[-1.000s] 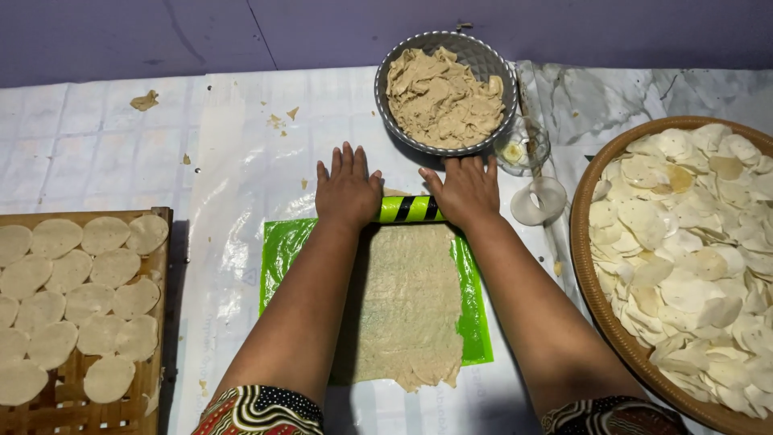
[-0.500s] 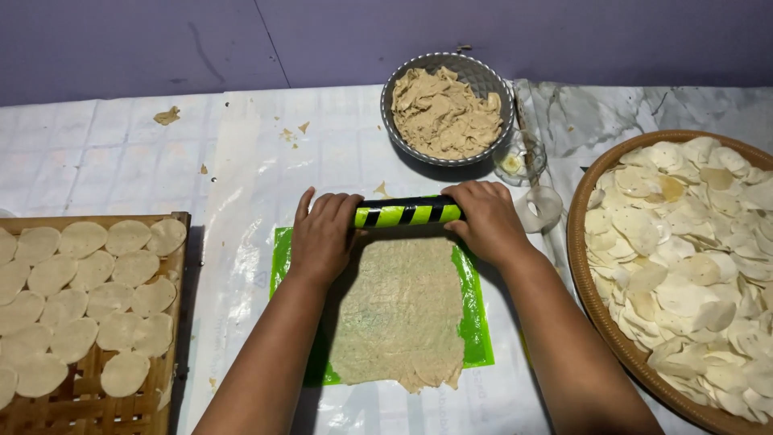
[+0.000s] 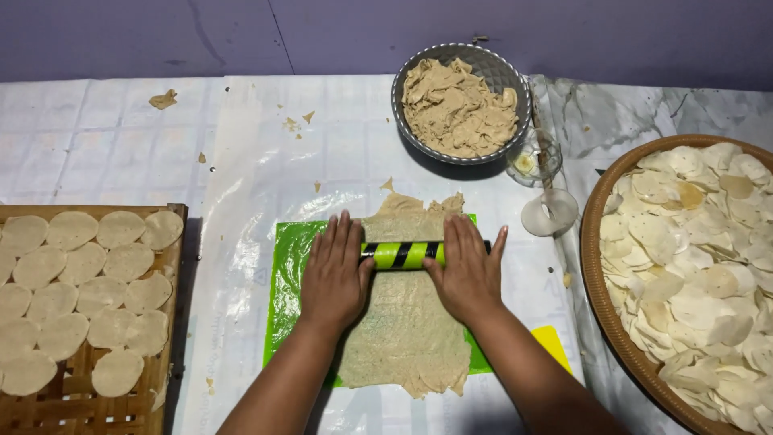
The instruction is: Rolling and shaping dough to prepare small snacks on a table.
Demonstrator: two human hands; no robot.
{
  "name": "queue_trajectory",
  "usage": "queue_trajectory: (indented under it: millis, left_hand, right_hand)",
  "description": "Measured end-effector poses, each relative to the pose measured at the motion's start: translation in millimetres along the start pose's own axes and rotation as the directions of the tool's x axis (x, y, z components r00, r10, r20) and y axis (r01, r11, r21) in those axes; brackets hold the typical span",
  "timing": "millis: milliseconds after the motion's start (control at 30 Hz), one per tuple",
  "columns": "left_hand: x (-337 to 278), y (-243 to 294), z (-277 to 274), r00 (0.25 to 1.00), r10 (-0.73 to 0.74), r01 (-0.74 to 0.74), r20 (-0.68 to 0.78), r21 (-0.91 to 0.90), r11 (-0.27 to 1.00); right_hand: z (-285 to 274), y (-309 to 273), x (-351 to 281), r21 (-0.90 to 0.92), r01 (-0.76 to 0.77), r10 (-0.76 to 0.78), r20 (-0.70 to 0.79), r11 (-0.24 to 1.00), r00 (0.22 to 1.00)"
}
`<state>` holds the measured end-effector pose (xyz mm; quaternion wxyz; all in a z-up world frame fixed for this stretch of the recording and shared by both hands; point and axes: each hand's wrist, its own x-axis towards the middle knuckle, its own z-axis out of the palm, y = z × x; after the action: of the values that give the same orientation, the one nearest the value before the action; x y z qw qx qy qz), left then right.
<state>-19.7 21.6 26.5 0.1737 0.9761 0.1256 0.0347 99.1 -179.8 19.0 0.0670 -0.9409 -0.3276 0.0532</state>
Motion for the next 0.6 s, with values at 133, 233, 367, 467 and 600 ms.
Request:
queue_trajectory:
  millis: [133, 233, 367, 467, 600]
  left_hand:
    - [64.8, -7.5, -9.3, 0.995, -0.088, 0.084, 0.036, 0.094, 0.992]
    - [114.4, -25.0, -1.1, 0.978, -0.168, 0.151, 0.12, 0.14, 0.979]
    - [148.8, -42.0, 11.7, 0.95, -0.241, 0.214, 0.199, 0.147, 0.966]
    - [141.3, -35.5, 0.4, 0.95, -0.246, 0.227, 0.193, 0.116, 0.967]
    - [129.8, -35.2, -9.4, 0.977, -0.178, 0.178, 0.117, 0.009, 0.984]
  right_hand:
    - [2.5, 12.8, 66.4, -0.038, -0.023, 0.02, -0.091, 0.999, 0.996]
    - [21.2, 34.5, 117.5, -0.042, -0.031, 0.025, -0.125, 0.999, 0.992]
    - [16.4, 38.1, 133.9, 0.04, 0.005, 0.003, -0.199, 0.999, 0.98]
    - [9.0, 28.9, 89.9, 0.091, 0.097, -0.051, -0.414, 0.991, 0.909]
    - [-17.3, 19.6, 57.5, 0.148, 0.154, -0.138, -0.114, 0.977, 0.984]
